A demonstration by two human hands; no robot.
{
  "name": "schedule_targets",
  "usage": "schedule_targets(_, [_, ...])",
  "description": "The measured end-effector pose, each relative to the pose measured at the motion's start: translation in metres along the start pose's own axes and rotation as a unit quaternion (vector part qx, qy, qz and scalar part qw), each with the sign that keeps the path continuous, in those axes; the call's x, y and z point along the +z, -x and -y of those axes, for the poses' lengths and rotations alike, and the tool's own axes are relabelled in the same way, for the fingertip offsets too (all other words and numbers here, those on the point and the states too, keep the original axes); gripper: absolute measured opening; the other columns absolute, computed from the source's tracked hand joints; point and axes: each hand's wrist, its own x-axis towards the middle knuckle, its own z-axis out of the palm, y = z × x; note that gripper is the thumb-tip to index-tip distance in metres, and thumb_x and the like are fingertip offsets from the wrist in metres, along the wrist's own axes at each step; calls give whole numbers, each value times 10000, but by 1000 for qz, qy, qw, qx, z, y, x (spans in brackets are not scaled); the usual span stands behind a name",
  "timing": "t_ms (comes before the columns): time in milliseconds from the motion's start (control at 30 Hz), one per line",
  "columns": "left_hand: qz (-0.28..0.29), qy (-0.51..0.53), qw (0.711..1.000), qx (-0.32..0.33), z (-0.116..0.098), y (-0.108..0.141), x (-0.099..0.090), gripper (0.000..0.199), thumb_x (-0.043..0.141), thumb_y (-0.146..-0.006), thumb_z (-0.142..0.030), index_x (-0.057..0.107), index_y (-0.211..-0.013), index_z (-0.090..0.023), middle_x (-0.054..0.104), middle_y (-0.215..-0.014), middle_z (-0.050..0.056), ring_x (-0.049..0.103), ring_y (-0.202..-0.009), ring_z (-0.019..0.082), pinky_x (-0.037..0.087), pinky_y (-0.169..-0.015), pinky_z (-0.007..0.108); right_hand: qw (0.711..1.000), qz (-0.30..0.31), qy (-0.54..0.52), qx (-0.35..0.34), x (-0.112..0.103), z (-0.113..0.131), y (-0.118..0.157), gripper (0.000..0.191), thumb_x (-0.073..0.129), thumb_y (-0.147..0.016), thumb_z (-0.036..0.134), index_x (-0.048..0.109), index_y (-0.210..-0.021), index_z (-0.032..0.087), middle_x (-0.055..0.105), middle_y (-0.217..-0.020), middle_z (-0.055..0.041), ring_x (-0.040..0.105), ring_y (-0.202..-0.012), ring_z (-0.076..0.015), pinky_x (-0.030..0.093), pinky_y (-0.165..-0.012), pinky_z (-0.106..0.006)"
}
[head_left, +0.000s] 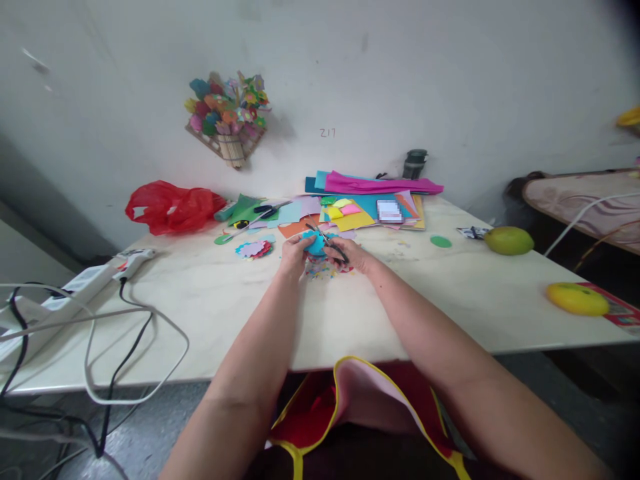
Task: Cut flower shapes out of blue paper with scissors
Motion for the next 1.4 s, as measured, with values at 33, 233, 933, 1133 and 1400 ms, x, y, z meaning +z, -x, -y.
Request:
schedule_targets(33, [-2, 0, 1000, -1, 0, 0, 0, 314, 854, -434, -252, 609, -597, -143, 627, -575, 8, 544, -494, 102, 449, -490, 228, 1000, -1, -2, 0, 0, 0, 0, 202, 662, -818, 323, 531, -785, 172, 549, -515, 58, 476, -345, -62, 289, -297, -159])
schedule_targets(233, [-10, -11, 1000, -3, 2, -2, -2, 297, 844, -461, -251, 612, -610, -141, 614, -563, 2, 525, -472, 94, 426, -466, 222, 1000, -6, -7, 3, 3, 2, 0, 197, 665, -811, 299, 522, -767, 171, 537, -502, 57, 469, -343, -67, 274, -289, -159])
schedule_targets(933, [-21, 3, 1000, -10, 0, -3, -3, 286, 838, -474, -236, 633, -647, -138, 649, -609, 17, 568, -506, 113, 493, -531, 253, 999, -4, -18, 39, 3, -2, -3, 198, 678, -806, 307, 532, -819, 174, 499, -471, 73, 433, -306, -68, 258, -256, -162])
schedule_targets(1133, [-50, 12, 999, -14, 0, -4, -3, 280, 828, -461, -217, 607, -618, -145, 635, -582, 10, 585, -517, 124, 515, -572, 268, 998, 22, -36, 37, -1, 2, 1, 236, 686, -798, 338, 516, -774, 176, 515, -468, 65, 438, -303, -67, 244, -250, -164])
schedule_targets(1400, [-35, 4, 999, -11, -2, -3, -4, 317, 840, -445, -225, 612, -649, -144, 655, -629, 18, 636, -597, 155, 534, -644, 292, 997, 58, -46, 27, -10, 1, 4, 304, 672, -823, 411, 498, -746, 173, 550, -501, 49, 464, -328, -62, 275, -284, -166])
